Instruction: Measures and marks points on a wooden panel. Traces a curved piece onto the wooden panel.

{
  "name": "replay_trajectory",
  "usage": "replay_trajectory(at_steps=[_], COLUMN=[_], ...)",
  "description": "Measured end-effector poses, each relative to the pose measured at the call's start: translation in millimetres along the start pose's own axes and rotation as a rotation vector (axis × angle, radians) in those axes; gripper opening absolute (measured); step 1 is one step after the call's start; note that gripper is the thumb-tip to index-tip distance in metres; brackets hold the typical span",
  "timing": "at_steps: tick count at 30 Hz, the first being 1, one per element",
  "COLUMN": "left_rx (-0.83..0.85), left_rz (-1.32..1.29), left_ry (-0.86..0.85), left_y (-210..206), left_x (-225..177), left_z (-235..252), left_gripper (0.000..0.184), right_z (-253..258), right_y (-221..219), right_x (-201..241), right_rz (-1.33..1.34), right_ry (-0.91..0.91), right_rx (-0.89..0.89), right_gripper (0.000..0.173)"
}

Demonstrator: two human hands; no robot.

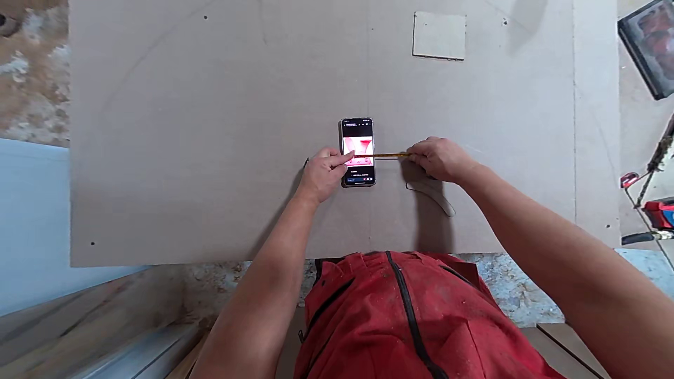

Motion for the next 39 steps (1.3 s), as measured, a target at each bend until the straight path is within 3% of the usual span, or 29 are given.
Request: replay_trajectory(at_steps=[39], left_rx=[0.001], left_rz=[-0.01], left_ry=[0.001], left_y=[0.6], left_x=[1.0], left_z=[-0.1], left_gripper=[0.032], right_z=[-0.4], right_y=[-0.5], right_x=[-1.0], right_rz=[-0.004], right_ry=[0.045], right_rx=[-0.031], right_gripper=[0.026])
Point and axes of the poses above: each hand's wrist, its own z-axis towards the middle knuckle, its own y-axis out of the back of the hand, x = y × z, the point moved 8 cm from there along z, towards the middle knuckle, and after that the axes turned 6 degrees about z, right-handed, at the moved point
